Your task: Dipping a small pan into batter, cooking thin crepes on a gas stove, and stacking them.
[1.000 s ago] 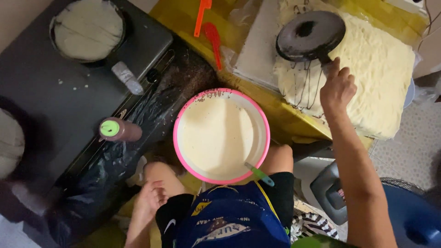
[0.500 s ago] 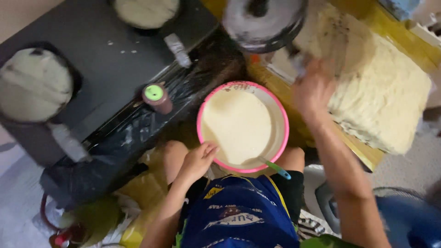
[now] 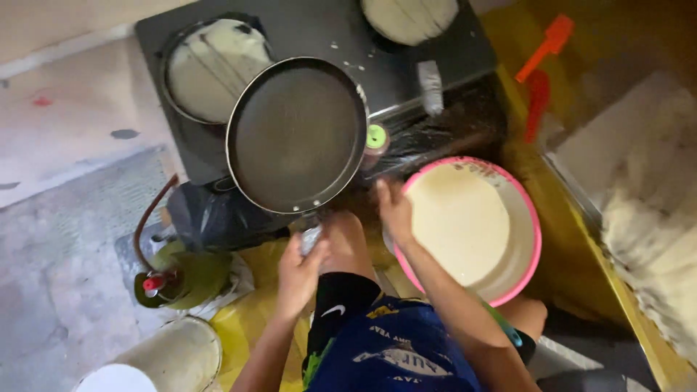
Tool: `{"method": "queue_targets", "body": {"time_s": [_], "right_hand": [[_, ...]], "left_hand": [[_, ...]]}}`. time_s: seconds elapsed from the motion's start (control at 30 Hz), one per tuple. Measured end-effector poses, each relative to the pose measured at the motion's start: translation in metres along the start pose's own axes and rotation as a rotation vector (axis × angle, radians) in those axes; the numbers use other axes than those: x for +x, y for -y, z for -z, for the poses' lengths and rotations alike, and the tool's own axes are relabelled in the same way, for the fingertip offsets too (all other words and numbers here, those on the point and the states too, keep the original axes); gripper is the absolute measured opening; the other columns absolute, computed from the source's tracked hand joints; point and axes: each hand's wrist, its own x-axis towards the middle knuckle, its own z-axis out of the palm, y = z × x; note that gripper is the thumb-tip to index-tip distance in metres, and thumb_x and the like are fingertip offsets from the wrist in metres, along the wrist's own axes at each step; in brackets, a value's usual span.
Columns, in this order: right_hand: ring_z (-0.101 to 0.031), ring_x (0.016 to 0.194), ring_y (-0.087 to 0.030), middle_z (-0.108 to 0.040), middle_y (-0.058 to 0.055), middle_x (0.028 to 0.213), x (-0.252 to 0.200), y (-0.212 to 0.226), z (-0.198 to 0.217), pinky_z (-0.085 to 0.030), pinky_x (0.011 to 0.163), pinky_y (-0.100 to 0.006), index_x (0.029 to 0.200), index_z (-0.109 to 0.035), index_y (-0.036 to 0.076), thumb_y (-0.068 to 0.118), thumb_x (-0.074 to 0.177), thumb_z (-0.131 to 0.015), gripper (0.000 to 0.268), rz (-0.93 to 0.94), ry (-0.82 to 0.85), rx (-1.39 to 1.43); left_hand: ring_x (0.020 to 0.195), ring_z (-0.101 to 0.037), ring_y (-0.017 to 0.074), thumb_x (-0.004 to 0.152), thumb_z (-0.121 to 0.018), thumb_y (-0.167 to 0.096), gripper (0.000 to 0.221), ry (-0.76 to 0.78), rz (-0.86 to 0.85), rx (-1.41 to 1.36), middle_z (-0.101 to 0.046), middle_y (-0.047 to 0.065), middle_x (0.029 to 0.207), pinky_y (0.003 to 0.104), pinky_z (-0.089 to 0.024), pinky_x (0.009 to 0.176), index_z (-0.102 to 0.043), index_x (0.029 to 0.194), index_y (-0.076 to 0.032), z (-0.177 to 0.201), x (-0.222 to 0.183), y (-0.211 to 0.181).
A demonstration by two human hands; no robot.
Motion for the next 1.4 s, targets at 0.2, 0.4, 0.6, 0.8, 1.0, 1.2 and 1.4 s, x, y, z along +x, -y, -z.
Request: {"method": "queue_targets", "body": {"time_s": [0.2,0.4,0.6,0.8,1.0,1.2,1.4], "right_hand": [[-0.041,0.144,-0.050,-0.045,-0.033,0.152,0.139,-0.018,-0.036,-0.028,0.126,-0.056,0.159,-0.026,0.000,0.024,0.053,-0.106,0.136,0.687,-0.142,0.117],[-0.064,0.120,-0.039,-0.065,-0.024,0.120,0.105,-0.011,0.067,-0.047,0.108,-0.053,0.133,-0.044,0.008,0.019,0.078,-0.098,0.078,0.667,-0.276,0.159],[-0.071,0.110,-0.046,-0.074,-0.026,0.112,-0.060,0.032,0.184,-0.054,0.096,-0.056,0.132,-0.051,0.009,0.087,0.066,-0.071,0.104,0.052,0.111,-1.263],[-0.075,0.108,-0.031,-0.079,-0.009,0.110,-0.076,-0.024,0.213,-0.057,0.086,-0.049,0.138,-0.056,0.021,0.072,0.077,-0.065,0.080,-0.103,0.323,-1.738],[-0.071,0.118,-0.030,-0.078,-0.008,0.120,-0.121,-0.007,0.215,-0.056,0.090,-0.044,0.134,-0.066,0.016,0.062,0.085,-0.060,0.068,-0.268,0.329,-1.725],[-0.075,0.108,-0.039,-0.079,-0.015,0.109,-0.118,-0.019,0.244,-0.059,0.084,-0.050,0.143,-0.056,0.012,0.066,0.080,-0.064,0.083,-0.205,0.012,-1.631],[-0.072,0.117,-0.039,-0.077,-0.019,0.118,-0.134,0.014,0.230,-0.055,0.096,-0.047,0.140,-0.061,0.017,0.061,0.085,-0.067,0.071,-0.352,0.181,-1.457]], "left_hand": [[0.044,-0.062,0.0184,0.071,-0.097,-0.015,0.035,-0.159,-0.046,-0.120,-0.065,0.015,0.056,0.031,-0.055,0.041,-0.066,0.081,-0.002,0.043,0.013,0.040],[0.043,-0.064,0.0173,0.065,-0.100,-0.028,0.044,-0.070,0.049,0.069,-0.066,0.012,0.052,0.029,-0.051,0.043,-0.065,0.074,-0.003,0.033,0.006,0.044],[0.057,-0.074,0.0244,0.065,-0.088,-0.068,0.071,0.352,0.107,0.516,-0.070,0.011,0.059,0.033,-0.058,0.057,-0.068,0.095,-0.007,-0.024,0.011,0.076],[0.086,-0.075,0.0380,0.069,-0.086,-0.060,0.068,0.711,-0.083,0.593,-0.072,0.024,0.080,0.041,-0.057,0.073,-0.064,0.084,0.003,-0.098,-0.012,0.079],[0.091,-0.074,0.0356,0.067,-0.086,-0.064,0.068,0.784,-0.046,0.599,-0.072,0.018,0.080,0.041,-0.056,0.077,-0.065,0.084,-0.001,-0.123,-0.015,0.096],[0.060,-0.072,0.0206,0.069,-0.084,-0.065,0.066,0.810,-0.017,0.584,-0.070,0.008,0.066,0.031,-0.056,0.061,-0.065,0.086,-0.004,-0.124,-0.007,0.104],[0.045,-0.067,0.0167,0.072,-0.089,-0.051,0.056,0.821,0.116,0.411,-0.067,0.007,0.058,0.025,-0.054,0.049,-0.064,0.090,-0.003,-0.105,-0.011,0.080]]}}
